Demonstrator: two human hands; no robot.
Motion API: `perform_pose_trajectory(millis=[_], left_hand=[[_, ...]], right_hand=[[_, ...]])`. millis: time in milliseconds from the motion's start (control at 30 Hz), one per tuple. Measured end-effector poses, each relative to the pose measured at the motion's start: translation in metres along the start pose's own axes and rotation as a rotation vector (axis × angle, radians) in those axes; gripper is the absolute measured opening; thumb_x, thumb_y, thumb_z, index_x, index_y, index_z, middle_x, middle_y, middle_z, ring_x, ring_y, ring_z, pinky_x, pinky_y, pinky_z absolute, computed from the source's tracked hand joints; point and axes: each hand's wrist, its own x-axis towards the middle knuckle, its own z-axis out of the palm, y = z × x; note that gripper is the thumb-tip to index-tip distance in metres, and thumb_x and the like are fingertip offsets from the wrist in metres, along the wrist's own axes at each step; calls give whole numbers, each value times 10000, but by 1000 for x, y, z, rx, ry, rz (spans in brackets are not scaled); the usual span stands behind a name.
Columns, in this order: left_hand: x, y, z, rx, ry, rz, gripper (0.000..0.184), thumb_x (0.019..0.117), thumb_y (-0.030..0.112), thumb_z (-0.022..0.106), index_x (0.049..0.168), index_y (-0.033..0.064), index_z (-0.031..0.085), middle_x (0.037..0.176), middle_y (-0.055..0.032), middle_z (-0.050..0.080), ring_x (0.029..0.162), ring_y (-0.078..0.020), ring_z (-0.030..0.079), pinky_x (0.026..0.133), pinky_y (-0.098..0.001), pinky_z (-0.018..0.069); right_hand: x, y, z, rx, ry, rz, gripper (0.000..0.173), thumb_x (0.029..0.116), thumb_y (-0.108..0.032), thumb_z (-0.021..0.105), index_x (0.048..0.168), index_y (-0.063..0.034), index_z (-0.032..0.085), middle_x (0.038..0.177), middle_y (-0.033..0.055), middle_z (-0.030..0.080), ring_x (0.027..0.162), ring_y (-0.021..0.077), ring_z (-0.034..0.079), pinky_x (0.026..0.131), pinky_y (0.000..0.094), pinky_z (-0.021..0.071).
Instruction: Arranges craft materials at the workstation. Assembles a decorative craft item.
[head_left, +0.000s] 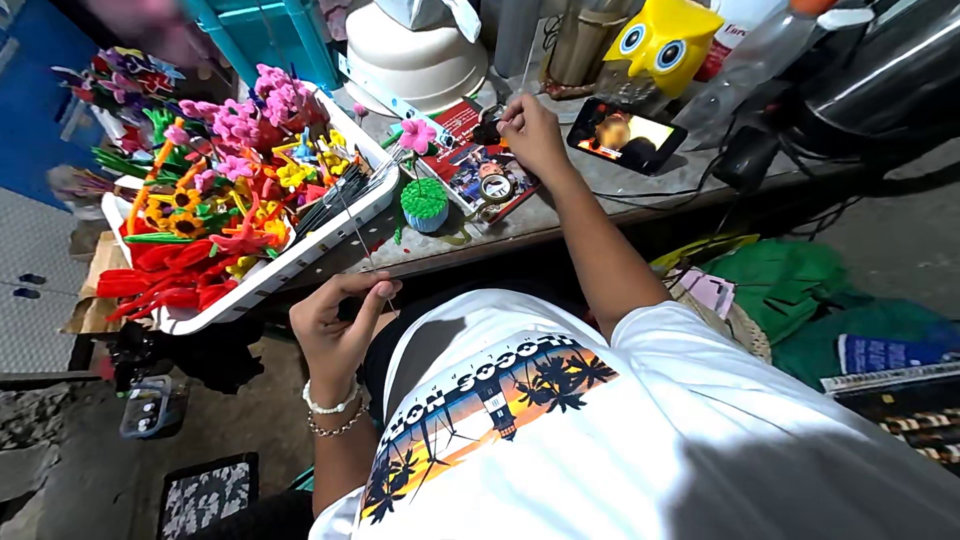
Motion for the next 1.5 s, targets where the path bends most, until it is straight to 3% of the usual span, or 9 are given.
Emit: perform_pose_trajectory(millis=[133,367,467,533,600,800,1033,1333,1500], left_hand=[[1,-1,3,-18,-5,8,96,983,149,696,1058,95,722,960,32,764,836,-72,736,780,-254,630],[0,-1,-2,1,1,2,105,989,162,692,1056,87,724,948,29,763,832,-84,738,767,-266,635],[0,-1,-4,-1,6,3,111,993,167,687,1058,86,726,938,31,764,825,-84,738,769,-274,637],[0,-2,-5,-10,6,9,110,994,162,683,1054,81,727,943,26,765,824,-88,739,772,-278,638],[0,-1,-5,-3,8,10,110,994,165,684,1057,87,730,943,33,767,826,-75,737,774,-262,632],[0,-1,-10,3,24,17,99,996,164,681,1054,97,726,938,43,768,835,-69,737,785,-256,629],[0,-1,-10,3,30,21,106,999,184,681,1051,105,730,926,44,764,819,-70,733,779,-262,630],[1,-1,-9,0,17,16,120,1002,179,673,1051,85,730,929,31,768,831,-78,737,784,-267,630],[1,-2,-12,-5,21,16,100,1004,160,666,1041,95,732,934,35,770,844,-79,738,802,-268,627]], right_hand=[[4,-3,-2,100,-13,-16,293,973,-89,626,1234,37,578,910,141,622,820,229,599,798,420,508],[21,-18,28,-51,-164,-109,270,974,-64,576,1222,9,656,856,176,653,789,319,625,796,518,504],[37,-24,42,-124,-164,-145,335,962,-94,631,1285,-4,624,1044,216,693,1008,393,668,925,576,514],[48,-26,52,-200,-201,-138,394,912,-108,715,1285,-13,635,1257,243,630,1253,444,548,1040,632,428],[57,-24,63,-291,-253,-135,372,893,-145,739,1231,-4,676,1277,260,624,1306,470,495,1055,673,382],[81,-35,69,-418,-301,-164,262,902,-72,659,1152,-39,731,1187,232,691,1201,437,603,1031,676,392],[117,-34,62,-424,-371,-126,270,820,-93,781,1075,-14,744,1166,262,678,1153,474,616,925,711,472],[127,-34,73,-273,-572,-370,231,891,-162,781,1078,-25,767,1098,193,725,1104,371,658,1040,590,441],[126,-32,66,-394,-424,-194,269,893,-123,758,1128,3,724,1203,263,669,1199,477,594,977,712,441]])
